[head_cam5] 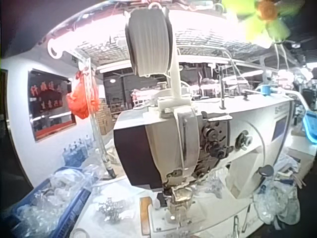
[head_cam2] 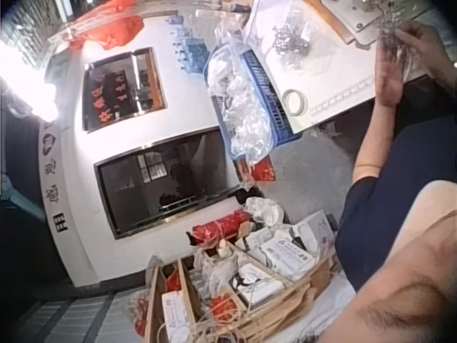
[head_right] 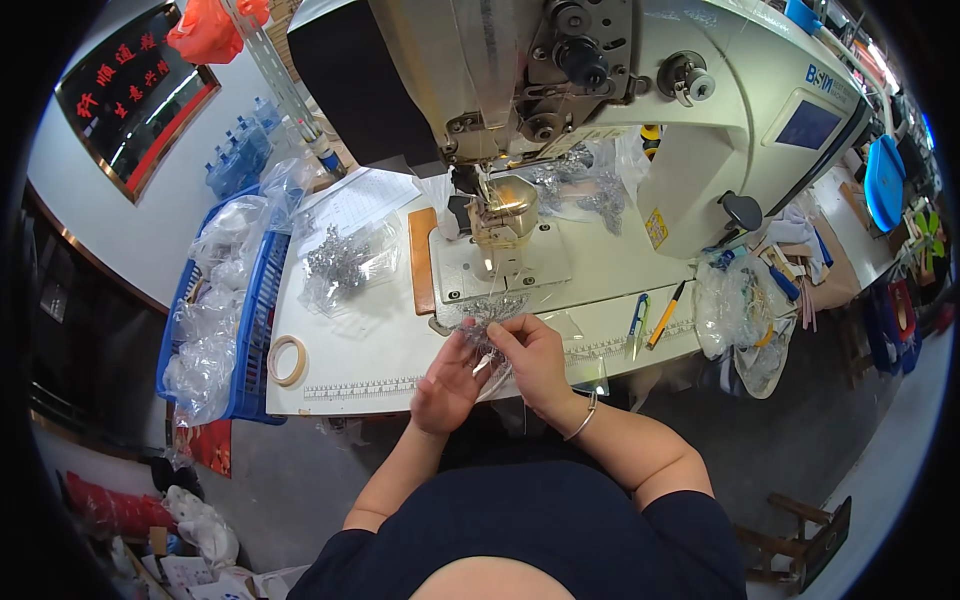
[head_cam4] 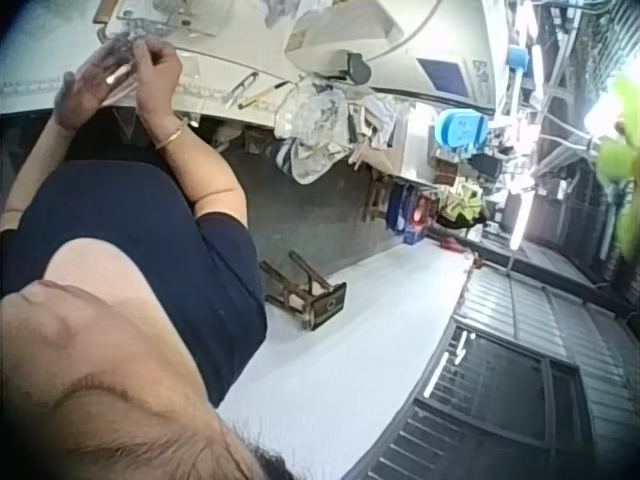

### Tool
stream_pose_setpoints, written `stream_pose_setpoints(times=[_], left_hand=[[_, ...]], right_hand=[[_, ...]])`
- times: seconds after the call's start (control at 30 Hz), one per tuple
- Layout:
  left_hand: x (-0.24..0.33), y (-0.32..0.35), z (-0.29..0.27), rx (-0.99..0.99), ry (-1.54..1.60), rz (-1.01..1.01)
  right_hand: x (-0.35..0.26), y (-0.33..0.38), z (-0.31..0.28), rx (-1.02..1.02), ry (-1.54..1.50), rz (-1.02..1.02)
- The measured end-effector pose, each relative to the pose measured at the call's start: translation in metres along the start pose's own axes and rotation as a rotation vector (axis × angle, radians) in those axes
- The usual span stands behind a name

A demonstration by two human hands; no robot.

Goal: The person is sewing small, clear plastic pouches containing silver metallic items using an industrial sewing machine. They repeatedly pick up a pouch, position it under the needle, sew a seam, and then remove the finished pouch to place it on the table. The task involves handling the pouches one at a time and operating the machine's foot pedal.

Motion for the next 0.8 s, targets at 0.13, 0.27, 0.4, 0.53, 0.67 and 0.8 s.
stream_pose_setpoints(times=[0.13,0.27,0.4,0.53,0.67,0.8], left_hand=[[0.026,-0.009,-0.013,0.048,-0.070,-0.113],[0.030,-0.017,-0.014,0.169,-0.372,-0.193],[0.028,-0.018,-0.007,0.234,-0.458,-0.203],[0.026,-0.016,-0.011,0.260,-0.466,-0.192],[0.026,-0.015,-0.013,0.291,-0.464,-0.184],[0.027,-0.015,-0.019,0.309,-0.490,-0.194]], right_hand=[[-0.001,0.001,-0.001,-0.076,0.219,-0.073],[-0.002,0.004,0.001,-0.116,0.275,-0.052],[0.002,0.004,-0.001,-0.118,0.299,-0.060],[0.005,0.004,-0.001,-0.126,0.310,-0.046],[0.006,0.002,0.000,-0.130,0.335,-0.039],[0.008,0.001,0.002,-0.139,0.309,-0.023]])
Point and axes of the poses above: each hand's wrist, its own y-axis away from the middle knuckle, its own z-axis out of the palm, x = y × z, the point moved 6 cm from there along -y, towards the middle knuckle, and after that the axes turned 11 degrees about y, right-handed, at the moved point
